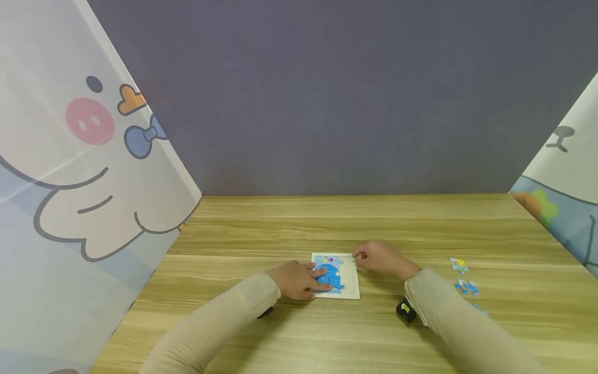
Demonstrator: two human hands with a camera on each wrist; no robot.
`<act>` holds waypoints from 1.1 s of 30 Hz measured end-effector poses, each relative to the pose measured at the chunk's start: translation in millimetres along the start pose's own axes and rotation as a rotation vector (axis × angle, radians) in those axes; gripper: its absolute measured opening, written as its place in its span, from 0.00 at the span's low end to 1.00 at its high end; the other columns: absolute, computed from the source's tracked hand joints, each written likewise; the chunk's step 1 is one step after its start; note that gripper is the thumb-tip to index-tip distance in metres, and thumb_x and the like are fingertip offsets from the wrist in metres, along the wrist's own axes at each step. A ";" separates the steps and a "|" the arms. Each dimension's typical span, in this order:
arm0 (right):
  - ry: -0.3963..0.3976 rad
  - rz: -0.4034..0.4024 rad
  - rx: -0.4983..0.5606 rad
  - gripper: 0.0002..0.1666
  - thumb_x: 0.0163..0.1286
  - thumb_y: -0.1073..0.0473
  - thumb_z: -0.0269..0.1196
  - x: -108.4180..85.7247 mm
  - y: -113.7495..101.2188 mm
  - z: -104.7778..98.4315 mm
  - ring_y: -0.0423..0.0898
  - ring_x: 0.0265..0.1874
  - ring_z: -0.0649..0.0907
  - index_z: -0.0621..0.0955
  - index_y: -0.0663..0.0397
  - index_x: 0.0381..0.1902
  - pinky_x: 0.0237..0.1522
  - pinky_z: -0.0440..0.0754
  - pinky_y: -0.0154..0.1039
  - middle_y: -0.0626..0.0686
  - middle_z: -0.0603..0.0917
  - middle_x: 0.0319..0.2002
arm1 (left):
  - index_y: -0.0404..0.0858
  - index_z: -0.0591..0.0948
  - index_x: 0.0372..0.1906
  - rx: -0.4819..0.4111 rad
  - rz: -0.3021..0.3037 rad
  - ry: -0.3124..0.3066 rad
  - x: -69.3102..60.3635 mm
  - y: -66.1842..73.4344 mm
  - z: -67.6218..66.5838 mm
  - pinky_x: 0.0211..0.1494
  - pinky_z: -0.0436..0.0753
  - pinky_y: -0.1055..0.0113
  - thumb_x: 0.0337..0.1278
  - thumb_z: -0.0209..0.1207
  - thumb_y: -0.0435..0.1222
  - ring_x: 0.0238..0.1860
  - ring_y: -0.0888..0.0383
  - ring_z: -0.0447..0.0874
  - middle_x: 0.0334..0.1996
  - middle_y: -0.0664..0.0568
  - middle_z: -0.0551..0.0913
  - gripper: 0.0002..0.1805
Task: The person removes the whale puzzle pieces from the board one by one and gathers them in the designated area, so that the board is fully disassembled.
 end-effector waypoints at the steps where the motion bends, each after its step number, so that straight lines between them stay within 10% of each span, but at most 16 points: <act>1: -0.001 0.008 -0.010 0.11 0.59 0.64 0.65 1.0 -1.3 1.1 0.36 0.18 0.69 0.85 0.62 0.40 0.25 0.71 0.33 0.45 0.81 0.25 | 0.66 0.62 0.70 0.006 0.000 0.000 0.3 -0.1 0.1 0.63 0.71 0.52 0.69 0.49 0.52 0.71 0.52 0.58 0.72 0.57 0.57 0.26; 18: -0.039 0.105 -0.211 0.10 0.56 0.63 0.68 21.3 -18.5 16.9 0.46 0.35 0.84 0.88 0.56 0.38 0.36 0.82 0.44 0.52 0.87 0.39 | 0.67 0.62 0.70 0.035 0.006 0.007 0.2 0.5 -0.6 0.62 0.71 0.53 0.70 0.48 0.52 0.71 0.53 0.58 0.72 0.58 0.57 0.26; 33: -0.029 0.227 -0.095 0.09 0.57 0.63 0.68 22.4 -10.7 22.3 0.48 0.38 0.84 0.88 0.58 0.37 0.39 0.82 0.48 0.54 0.87 0.40 | 0.67 0.62 0.71 0.036 0.002 -0.005 2.1 0.9 -0.1 0.62 0.72 0.57 0.69 0.47 0.53 0.70 0.54 0.59 0.72 0.58 0.58 0.26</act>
Point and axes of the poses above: each hand's wrist, its own x-axis towards the middle knuckle, its own z-axis out of the palm, y = z × x, the point moved 9 cm from there along x, towards the middle knuckle
